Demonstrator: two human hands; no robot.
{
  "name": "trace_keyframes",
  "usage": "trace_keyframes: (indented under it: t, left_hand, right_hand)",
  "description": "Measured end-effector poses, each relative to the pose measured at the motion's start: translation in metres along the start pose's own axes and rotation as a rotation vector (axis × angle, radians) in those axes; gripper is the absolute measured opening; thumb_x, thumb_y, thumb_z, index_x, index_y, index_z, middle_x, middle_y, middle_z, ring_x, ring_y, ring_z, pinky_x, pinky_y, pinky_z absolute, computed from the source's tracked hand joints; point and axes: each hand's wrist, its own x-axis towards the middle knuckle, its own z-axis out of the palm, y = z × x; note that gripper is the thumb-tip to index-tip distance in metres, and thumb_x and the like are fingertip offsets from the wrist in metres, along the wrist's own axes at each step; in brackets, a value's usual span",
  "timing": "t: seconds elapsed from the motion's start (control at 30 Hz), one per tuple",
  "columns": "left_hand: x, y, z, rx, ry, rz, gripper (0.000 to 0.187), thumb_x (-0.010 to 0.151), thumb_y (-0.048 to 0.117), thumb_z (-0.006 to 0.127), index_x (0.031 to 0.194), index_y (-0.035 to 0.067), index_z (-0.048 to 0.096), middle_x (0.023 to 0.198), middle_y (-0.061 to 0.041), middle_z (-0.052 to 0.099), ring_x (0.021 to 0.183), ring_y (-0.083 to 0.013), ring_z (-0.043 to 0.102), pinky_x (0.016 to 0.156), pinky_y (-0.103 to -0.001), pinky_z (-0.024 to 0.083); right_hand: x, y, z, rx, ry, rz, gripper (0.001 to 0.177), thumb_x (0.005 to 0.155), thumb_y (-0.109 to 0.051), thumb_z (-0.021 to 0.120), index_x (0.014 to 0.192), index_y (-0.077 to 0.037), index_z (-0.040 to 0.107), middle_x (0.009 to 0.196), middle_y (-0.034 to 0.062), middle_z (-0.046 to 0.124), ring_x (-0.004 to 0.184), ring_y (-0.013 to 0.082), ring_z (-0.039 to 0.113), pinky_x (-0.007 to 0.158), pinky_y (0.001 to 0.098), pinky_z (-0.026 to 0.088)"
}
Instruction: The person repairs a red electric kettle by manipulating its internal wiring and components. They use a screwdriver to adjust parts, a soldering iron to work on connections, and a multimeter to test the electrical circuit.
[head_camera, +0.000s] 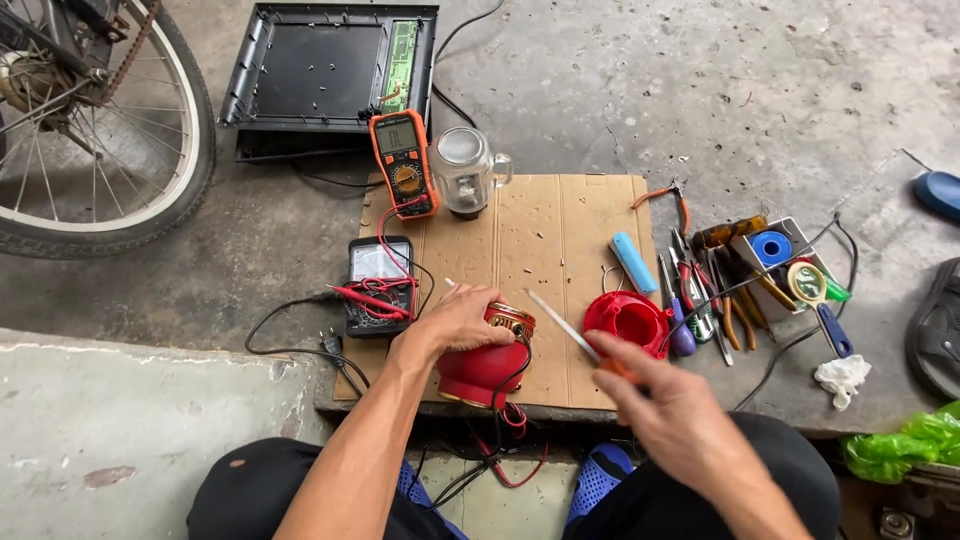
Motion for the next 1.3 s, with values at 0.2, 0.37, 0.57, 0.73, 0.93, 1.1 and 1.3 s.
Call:
trace_keyframes:
  t: [0.2, 0.37, 0.57, 0.73, 0.93, 1.1, 1.3]
  left_hand:
    - [-0.003, 0.005, 0.000, 0.005, 0.022, 0.000, 0.059, 0.076, 0.066, 0.072, 0.117, 0.025, 0.069, 0.131, -0.009, 0.069, 0.131, -0.0293, 0.053, 0.111, -0.042, 0.036]
    - [-0.003, -0.002, 0.002, 0.008, 0.047, 0.013, 0.061, 0.076, 0.068, 0.072, 0.112, 0.020, 0.066, 0.129, -0.014, 0.068, 0.129, -0.0335, 0.054, 0.106, -0.044, 0.042]
    - [-0.012, 0.005, -0.002, -0.022, 0.021, -0.042, 0.058, 0.078, 0.062, 0.070, 0.116, 0.019, 0.066, 0.135, -0.017, 0.065, 0.133, -0.0336, 0.052, 0.105, -0.046, 0.044]
    - [-0.041, 0.022, -0.010, -0.127, 0.132, -0.119, 0.036, 0.083, 0.050, 0.077, 0.094, 0.017, 0.070, 0.100, -0.006, 0.080, 0.094, -0.0248, 0.071, 0.078, -0.041, 0.048]
    - [-0.071, 0.021, 0.021, -0.293, 0.328, -0.282, 0.042, 0.084, 0.053, 0.068, 0.113, 0.027, 0.084, 0.126, 0.001, 0.078, 0.126, -0.0261, 0.063, 0.103, -0.041, 0.045]
    - [-0.086, 0.023, 0.018, -0.379, 0.295, -0.286, 0.052, 0.084, 0.047, 0.067, 0.128, 0.023, 0.082, 0.152, 0.006, 0.071, 0.139, -0.0198, 0.058, 0.110, -0.039, 0.046]
    - [-0.081, 0.019, 0.021, -0.305, 0.295, -0.258, 0.059, 0.079, 0.050, 0.071, 0.133, 0.029, 0.080, 0.140, 0.003, 0.074, 0.134, -0.0232, 0.059, 0.111, -0.040, 0.044]
  right_hand:
    - [-0.009, -0.001, 0.030, -0.427, -0.071, 0.051, 0.047, 0.107, -0.049, 0.059, 0.151, -0.050, 0.075, 0.074, 0.0033, 0.065, 0.076, 0.0225, 0.065, 0.082, 0.0342, 0.051]
    - [-0.008, 0.010, 0.037, -0.519, -0.046, 0.039, 0.047, 0.107, -0.052, 0.058, 0.152, -0.052, 0.071, 0.066, 0.0056, 0.057, 0.067, 0.0230, 0.059, 0.079, 0.0348, 0.050]
    - [-0.020, -0.002, 0.035, -0.287, -0.087, 0.110, 0.048, 0.107, -0.047, 0.060, 0.151, -0.044, 0.079, 0.067, 0.0031, 0.061, 0.068, 0.0153, 0.062, 0.084, 0.0289, 0.052]
    - [-0.037, -0.015, 0.033, -0.223, -0.069, 0.128, 0.048, 0.106, -0.045, 0.060, 0.149, -0.041, 0.081, 0.069, 0.0041, 0.064, 0.071, 0.0155, 0.061, 0.080, 0.0289, 0.049]
    - [-0.053, 0.009, 0.054, -0.019, -0.113, 0.166, 0.048, 0.106, -0.039, 0.064, 0.150, -0.037, 0.083, 0.077, 0.0028, 0.078, 0.067, 0.0133, 0.056, 0.074, 0.0257, 0.050]
    - [-0.049, 0.020, 0.066, -0.029, -0.134, 0.144, 0.049, 0.108, -0.038, 0.060, 0.155, -0.037, 0.075, 0.108, -0.0089, 0.086, 0.100, 0.0077, 0.079, 0.091, 0.0244, 0.058]
    - [-0.037, 0.030, 0.067, -0.016, -0.098, 0.136, 0.048, 0.108, -0.040, 0.059, 0.151, -0.042, 0.080, 0.077, -0.0003, 0.070, 0.071, 0.0126, 0.056, 0.079, 0.0274, 0.050]
